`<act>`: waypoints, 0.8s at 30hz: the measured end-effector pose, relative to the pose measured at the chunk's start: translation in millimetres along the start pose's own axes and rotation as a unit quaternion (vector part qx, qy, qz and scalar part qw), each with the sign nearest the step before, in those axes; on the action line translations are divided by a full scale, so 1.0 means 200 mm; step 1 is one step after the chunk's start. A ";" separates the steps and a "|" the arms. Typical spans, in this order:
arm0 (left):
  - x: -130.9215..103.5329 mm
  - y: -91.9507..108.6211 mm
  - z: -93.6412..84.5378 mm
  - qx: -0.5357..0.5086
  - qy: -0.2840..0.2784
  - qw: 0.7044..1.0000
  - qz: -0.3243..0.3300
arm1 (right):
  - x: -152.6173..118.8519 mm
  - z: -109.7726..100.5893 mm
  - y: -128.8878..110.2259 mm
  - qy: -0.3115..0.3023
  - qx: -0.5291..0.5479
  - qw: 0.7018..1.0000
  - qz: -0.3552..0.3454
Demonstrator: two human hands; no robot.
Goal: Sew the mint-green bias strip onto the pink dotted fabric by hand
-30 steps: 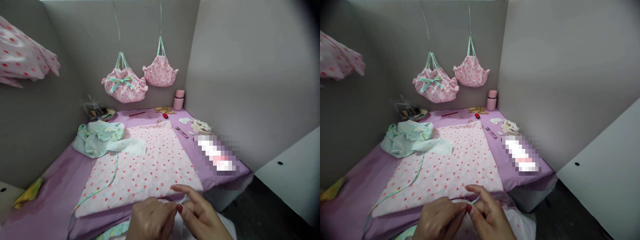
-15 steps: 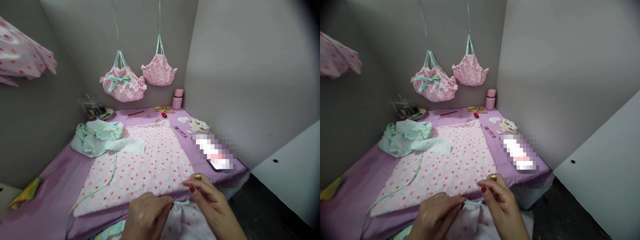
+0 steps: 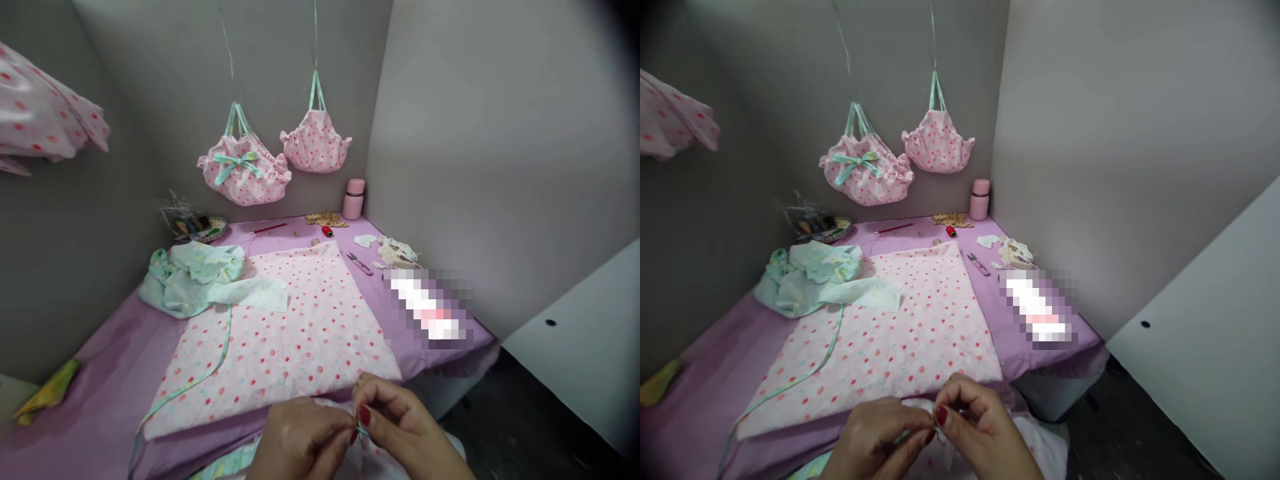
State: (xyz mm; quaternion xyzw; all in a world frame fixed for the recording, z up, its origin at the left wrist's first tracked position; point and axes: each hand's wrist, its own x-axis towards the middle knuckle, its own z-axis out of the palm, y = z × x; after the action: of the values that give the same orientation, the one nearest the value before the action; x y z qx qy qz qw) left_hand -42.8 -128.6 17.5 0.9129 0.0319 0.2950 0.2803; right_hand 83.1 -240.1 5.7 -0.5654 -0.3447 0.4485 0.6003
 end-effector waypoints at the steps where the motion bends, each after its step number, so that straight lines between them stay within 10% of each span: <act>1: 0.00 0.00 0.00 0.002 0.001 1.000 0.002 | 0.00 0.00 0.00 -0.003 -0.003 1.000 0.004; 10: -0.04 -0.03 0.02 0.022 -0.023 0.999 -0.010 | 0.02 0.00 0.00 -0.034 -0.048 0.998 -0.006; 15: -0.03 -0.02 0.00 -0.039 -0.052 0.997 -0.048 | 0.03 0.02 0.00 0.073 0.057 0.996 -0.008; 19: -0.02 -0.01 -0.04 -0.147 -0.063 0.977 -0.141 | 0.04 0.01 0.01 0.199 0.290 0.936 0.033; 24: -0.01 0.00 -0.06 -0.233 -0.045 0.936 -0.259 | 0.02 -0.18 0.01 0.191 0.463 0.864 0.053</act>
State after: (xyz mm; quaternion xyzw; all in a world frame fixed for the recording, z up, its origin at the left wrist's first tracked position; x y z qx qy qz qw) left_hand -51.9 -122.6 24.1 0.7946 0.1852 0.1703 0.5526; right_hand 117.1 -249.8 -0.7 -0.3145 0.0550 0.4710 0.8223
